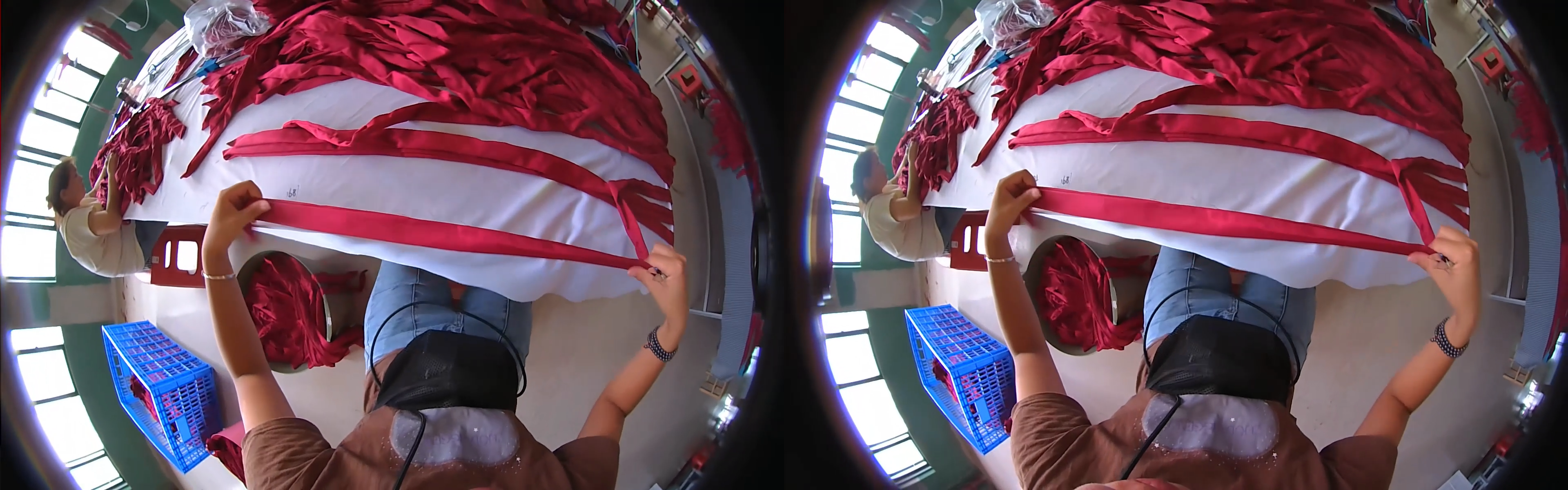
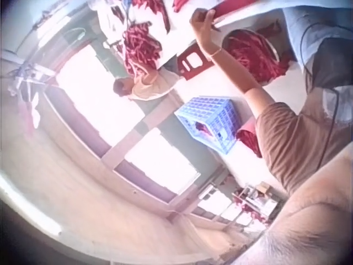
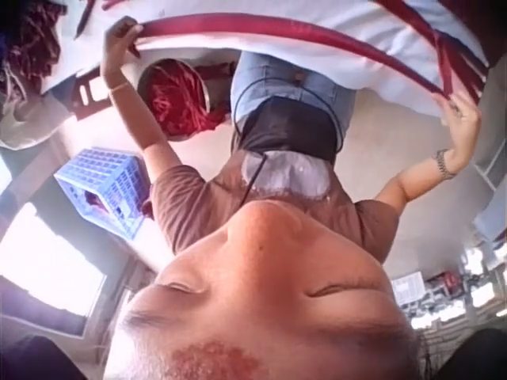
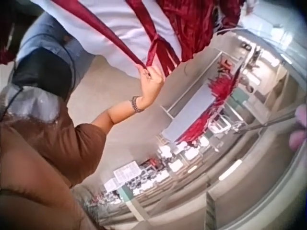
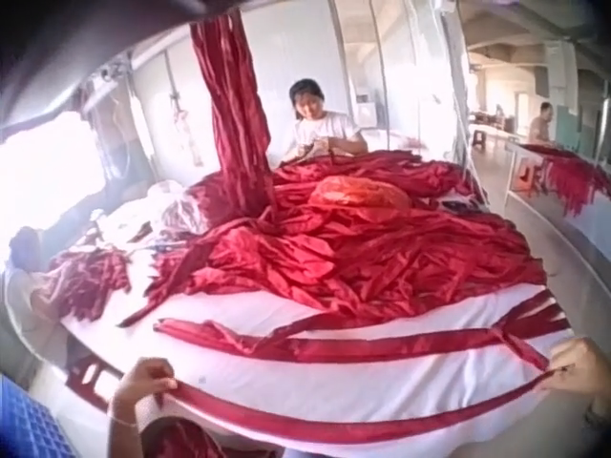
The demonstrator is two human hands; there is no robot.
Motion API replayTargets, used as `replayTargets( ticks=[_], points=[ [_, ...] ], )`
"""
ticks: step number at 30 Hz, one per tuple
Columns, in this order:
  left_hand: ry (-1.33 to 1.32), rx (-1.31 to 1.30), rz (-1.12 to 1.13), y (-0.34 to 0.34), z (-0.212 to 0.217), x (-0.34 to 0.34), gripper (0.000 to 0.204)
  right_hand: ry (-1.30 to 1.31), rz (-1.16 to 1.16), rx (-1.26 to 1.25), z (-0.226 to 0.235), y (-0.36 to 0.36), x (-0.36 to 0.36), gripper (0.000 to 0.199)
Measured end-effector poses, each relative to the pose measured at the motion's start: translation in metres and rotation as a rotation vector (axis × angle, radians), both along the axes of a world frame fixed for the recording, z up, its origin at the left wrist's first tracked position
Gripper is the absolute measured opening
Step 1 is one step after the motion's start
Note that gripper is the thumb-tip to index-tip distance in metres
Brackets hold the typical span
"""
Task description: The person inspects, organizes, and trims long strips of red fabric on a large work table. The trimming is done with thread snips.
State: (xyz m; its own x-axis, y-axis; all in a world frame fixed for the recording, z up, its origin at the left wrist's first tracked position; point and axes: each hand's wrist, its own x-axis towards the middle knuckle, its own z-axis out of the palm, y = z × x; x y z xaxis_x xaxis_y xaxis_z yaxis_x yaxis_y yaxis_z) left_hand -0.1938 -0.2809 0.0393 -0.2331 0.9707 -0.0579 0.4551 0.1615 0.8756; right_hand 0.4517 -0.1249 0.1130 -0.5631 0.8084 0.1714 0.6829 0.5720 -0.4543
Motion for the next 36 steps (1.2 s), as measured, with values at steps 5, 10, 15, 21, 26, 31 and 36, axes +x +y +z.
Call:
replayTargets(
  ticks=[5,10,15,21,26,31,36],
  points=[
    [0.044,-0.043,-0.010,-0.001,-0.006,-0.045,0.010,-0.030,-0.008,0.072,0.000,0.006,0.023,0.041],
    [0.063,0.013,0.104,0.020,-0.014,-0.063,0.012,0.020,-0.003,-0.049,0.007,0.013,0.050,0.039],
    [0.175,0.035,0.336,0.034,-0.036,-0.090,0.014,-0.026,-0.059,0.165,-0.001,0.035,0.075,0.027],
    [0.219,0.178,0.427,0.033,-0.075,-0.137,0.024,-0.058,-0.216,0.178,-0.029,0.050,0.094,0.037],
    [0.029,0.179,0.415,0.009,-0.060,-0.136,0.021,-0.148,-0.276,0.423,-0.048,0.045,0.068,0.032],
    [-0.052,0.277,0.459,0.011,-0.066,-0.122,0.025,-0.189,-0.373,0.486,-0.062,0.042,0.072,0.031],
    [0.014,0.293,0.532,0.010,-0.060,-0.107,0.024,-0.123,-0.392,0.478,-0.076,0.037,0.072,0.026]
  ],
)
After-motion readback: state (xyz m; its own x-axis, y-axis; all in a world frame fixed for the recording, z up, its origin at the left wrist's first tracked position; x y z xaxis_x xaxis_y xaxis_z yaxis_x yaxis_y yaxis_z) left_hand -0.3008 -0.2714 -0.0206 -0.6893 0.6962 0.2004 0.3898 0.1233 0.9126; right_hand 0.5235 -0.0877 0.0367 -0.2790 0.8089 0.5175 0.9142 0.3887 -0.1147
